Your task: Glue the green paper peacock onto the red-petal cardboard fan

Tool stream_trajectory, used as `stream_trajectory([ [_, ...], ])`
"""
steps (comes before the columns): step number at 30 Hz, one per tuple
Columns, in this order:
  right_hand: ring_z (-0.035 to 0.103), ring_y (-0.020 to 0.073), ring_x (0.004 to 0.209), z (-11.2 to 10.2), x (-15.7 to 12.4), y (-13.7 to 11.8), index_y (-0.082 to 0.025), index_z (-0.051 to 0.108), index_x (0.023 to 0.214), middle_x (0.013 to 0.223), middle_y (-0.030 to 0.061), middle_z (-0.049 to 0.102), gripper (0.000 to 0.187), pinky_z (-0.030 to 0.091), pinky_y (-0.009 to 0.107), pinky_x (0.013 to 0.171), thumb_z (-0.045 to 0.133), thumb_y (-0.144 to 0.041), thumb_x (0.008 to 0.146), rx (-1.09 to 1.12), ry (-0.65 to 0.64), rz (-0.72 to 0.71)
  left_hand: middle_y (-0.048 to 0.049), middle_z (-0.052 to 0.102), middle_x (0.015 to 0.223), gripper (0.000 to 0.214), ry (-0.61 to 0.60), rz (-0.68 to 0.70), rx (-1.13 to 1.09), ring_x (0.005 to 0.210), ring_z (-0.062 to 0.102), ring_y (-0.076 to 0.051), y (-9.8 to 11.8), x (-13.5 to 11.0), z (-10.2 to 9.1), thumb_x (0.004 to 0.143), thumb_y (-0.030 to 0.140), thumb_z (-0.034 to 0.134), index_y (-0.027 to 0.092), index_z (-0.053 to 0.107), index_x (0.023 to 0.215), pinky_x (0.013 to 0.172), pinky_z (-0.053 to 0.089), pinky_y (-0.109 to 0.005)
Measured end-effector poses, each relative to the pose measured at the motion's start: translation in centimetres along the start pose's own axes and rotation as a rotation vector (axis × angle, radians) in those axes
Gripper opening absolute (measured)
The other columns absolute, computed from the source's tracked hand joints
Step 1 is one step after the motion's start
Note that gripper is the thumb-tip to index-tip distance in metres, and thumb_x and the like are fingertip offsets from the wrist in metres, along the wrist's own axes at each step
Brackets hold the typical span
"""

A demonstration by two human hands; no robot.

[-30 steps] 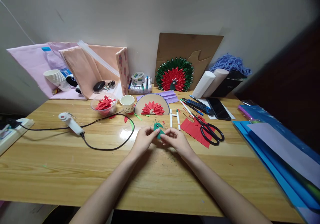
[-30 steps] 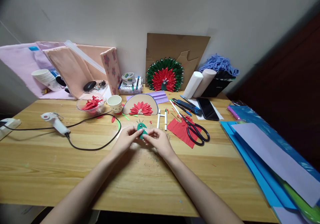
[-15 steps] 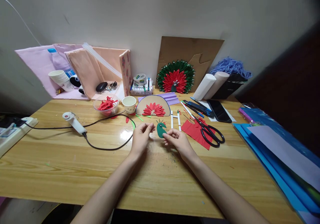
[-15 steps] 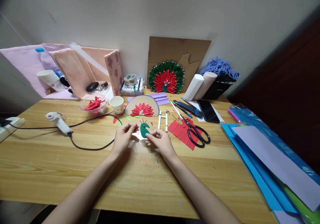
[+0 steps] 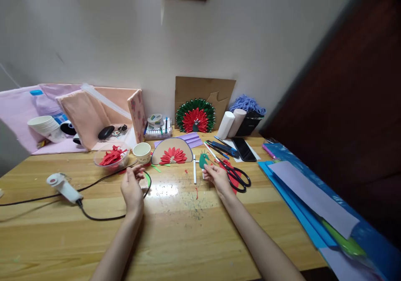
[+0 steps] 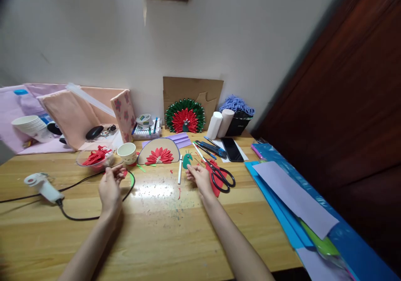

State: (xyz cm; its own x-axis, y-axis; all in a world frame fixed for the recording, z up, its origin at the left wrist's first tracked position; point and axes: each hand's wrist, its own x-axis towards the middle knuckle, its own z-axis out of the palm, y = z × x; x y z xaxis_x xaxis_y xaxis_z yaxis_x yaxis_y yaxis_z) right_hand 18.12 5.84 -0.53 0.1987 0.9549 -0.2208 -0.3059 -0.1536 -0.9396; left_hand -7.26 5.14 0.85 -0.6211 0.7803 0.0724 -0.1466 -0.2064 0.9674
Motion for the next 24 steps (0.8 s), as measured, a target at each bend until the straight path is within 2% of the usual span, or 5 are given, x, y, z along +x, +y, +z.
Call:
stream_trajectory([
  [4, 0.054, 0.0067, 0.043, 1.2, -1.0, 0.9, -0.012, 0.061, 0.056, 0.052, 0.0013, 0.063, 0.042, 0.043, 0.017, 0.042, 0.081, -0.048, 0.048, -0.059, -0.117, 0.047, -0.0067, 0.063, 0.079, 0.05, -0.418, -0.151, 0.18, 0.062, 0.057, -0.014, -1.0, -3.0, 1.3, 0.074, 0.061, 0.053, 0.013, 0.066, 0.076, 0.052, 0.046, -0.024],
  [9, 0.052, 0.006, 0.042, 2.7, -2.7, 2.0, -0.012, 0.06, 0.059, 0.05, -0.0009, 0.061, 0.041, 0.041, 0.017, 0.042, 0.08, -0.048, 0.053, -0.115, -0.243, 0.098, -0.0076, 0.065, 0.09, 0.039, -0.663, -0.231, 0.234, 0.067, 0.062, -0.016, -1.8, -5.7, 2.5, 0.073, 0.048, 0.064, 0.014, 0.066, 0.092, 0.058, 0.047, -0.025],
  [19, 0.053, 0.0088, 0.042, 3.5, -3.2, 3.6, -0.015, 0.056, 0.068, 0.056, -0.0001, 0.063, 0.044, 0.043, 0.021, 0.043, 0.075, -0.053, 0.058, -0.214, -0.34, 0.107, -0.0027, 0.062, 0.067, 0.025, -0.707, -0.225, 0.2, 0.064, 0.058, -0.015, -2.2, -5.3, 2.3, 0.073, 0.039, 0.066, 0.014, 0.062, 0.071, 0.062, 0.044, -0.025],
  [21, 0.055, 0.0103, 0.048, 3.7, -3.2, 2.7, -0.015, 0.058, 0.074, 0.062, 0.0012, 0.063, 0.039, 0.044, 0.023, 0.047, 0.066, -0.053, 0.071, -0.279, -0.321, 0.01, -0.0018, 0.061, 0.065, 0.026, -0.661, -0.221, 0.197, 0.062, 0.057, -0.015, -2.2, -4.9, 2.2, 0.072, 0.039, 0.066, 0.014, 0.061, 0.07, 0.06, 0.043, -0.025],
  [24, 0.06, 0.0152, 0.072, 4.3, -4.7, -1.6, -0.018, 0.061, 0.09, 0.079, 0.005, 0.065, 0.03, 0.048, 0.026, 0.06, 0.048, -0.045, 0.088, -0.334, -0.299, -0.273, -0.002, 0.062, 0.067, 0.027, -0.606, -0.249, 0.188, 0.061, 0.06, -0.016, -2.1, -4.3, 2.1, 0.071, 0.041, 0.066, 0.014, 0.06, 0.074, 0.06, 0.045, -0.026],
])
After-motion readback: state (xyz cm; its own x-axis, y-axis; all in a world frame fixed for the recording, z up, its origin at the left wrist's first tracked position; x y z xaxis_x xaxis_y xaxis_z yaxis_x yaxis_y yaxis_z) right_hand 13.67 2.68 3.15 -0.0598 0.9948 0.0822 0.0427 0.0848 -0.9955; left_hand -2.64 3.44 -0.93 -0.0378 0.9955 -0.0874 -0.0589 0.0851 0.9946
